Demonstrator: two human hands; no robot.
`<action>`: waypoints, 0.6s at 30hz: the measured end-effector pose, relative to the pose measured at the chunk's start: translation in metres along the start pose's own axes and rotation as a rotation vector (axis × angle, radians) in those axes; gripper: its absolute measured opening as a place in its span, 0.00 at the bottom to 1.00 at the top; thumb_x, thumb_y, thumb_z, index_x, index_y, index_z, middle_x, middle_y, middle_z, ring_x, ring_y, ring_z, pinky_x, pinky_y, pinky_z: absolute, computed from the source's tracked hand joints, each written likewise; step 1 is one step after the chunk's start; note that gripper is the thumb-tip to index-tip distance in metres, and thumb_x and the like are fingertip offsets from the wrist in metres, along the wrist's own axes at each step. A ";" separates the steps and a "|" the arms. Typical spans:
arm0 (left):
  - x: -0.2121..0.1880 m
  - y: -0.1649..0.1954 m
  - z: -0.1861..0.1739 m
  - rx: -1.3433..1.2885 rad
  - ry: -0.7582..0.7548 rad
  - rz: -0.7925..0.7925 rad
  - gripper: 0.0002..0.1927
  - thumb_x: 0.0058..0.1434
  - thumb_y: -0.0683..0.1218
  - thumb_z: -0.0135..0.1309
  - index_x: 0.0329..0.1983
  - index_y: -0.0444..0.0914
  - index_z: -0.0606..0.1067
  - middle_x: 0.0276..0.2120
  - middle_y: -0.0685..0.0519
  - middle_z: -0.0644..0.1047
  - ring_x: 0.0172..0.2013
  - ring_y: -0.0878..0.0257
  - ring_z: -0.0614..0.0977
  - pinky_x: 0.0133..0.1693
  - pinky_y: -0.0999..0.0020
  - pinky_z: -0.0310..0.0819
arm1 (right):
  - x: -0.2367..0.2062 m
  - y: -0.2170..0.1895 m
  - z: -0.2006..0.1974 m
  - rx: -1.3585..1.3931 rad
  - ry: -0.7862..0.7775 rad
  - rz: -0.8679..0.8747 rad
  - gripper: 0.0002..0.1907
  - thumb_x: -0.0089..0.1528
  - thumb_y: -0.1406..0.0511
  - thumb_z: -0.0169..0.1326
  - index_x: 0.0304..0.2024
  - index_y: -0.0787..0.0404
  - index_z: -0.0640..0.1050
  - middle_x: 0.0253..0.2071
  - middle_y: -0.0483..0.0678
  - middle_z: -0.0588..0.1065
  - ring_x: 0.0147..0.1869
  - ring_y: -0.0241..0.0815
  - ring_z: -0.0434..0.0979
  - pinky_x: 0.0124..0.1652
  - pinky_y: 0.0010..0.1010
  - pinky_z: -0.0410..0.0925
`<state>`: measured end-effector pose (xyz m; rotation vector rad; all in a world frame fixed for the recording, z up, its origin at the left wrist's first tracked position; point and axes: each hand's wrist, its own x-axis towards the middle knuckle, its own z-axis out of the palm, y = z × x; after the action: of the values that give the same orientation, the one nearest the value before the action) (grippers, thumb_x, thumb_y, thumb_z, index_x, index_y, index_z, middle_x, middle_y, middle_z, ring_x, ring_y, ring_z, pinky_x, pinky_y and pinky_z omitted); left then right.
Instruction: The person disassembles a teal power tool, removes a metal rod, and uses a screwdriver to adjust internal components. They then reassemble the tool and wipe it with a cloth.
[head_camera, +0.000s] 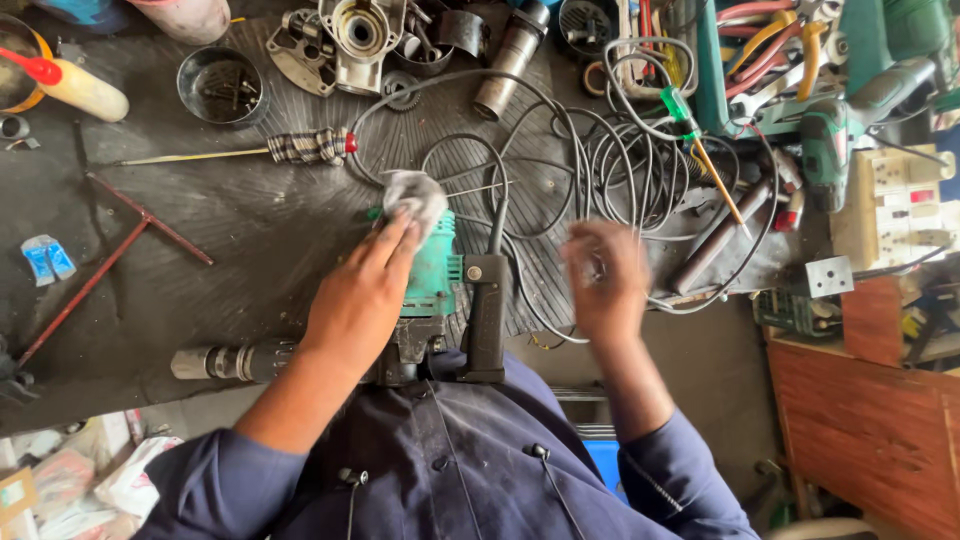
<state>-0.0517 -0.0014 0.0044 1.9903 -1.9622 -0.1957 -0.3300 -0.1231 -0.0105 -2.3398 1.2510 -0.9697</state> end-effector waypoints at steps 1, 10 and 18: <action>-0.006 0.001 -0.002 0.007 -0.021 -0.051 0.21 0.65 0.40 0.47 0.62 0.34 0.73 0.60 0.46 0.74 0.56 0.48 0.78 0.49 0.56 0.78 | -0.010 -0.009 0.009 0.198 -0.117 0.154 0.18 0.61 0.70 0.64 0.53 0.58 0.76 0.48 0.47 0.78 0.51 0.41 0.80 0.50 0.34 0.73; -0.105 -0.016 -0.013 -0.081 0.271 -0.497 0.12 0.71 0.48 0.56 0.54 0.39 0.74 0.49 0.45 0.79 0.47 0.46 0.81 0.49 0.54 0.76 | -0.029 -0.017 0.054 1.420 -0.586 1.108 0.22 0.67 0.54 0.50 0.55 0.63 0.75 0.46 0.53 0.79 0.50 0.44 0.79 0.49 0.35 0.73; -0.174 -0.021 0.027 0.088 0.402 -0.192 0.28 0.58 0.53 0.59 0.60 0.36 0.74 0.57 0.39 0.69 0.58 0.40 0.70 0.62 0.41 0.61 | -0.011 -0.061 0.065 1.308 -0.407 1.276 0.15 0.62 0.53 0.55 0.42 0.56 0.75 0.28 0.48 0.74 0.29 0.42 0.75 0.29 0.35 0.69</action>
<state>-0.0472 0.1670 -0.0518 2.0774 -1.5541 0.2328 -0.2525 -0.0822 -0.0283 -0.4597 1.0452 -0.4635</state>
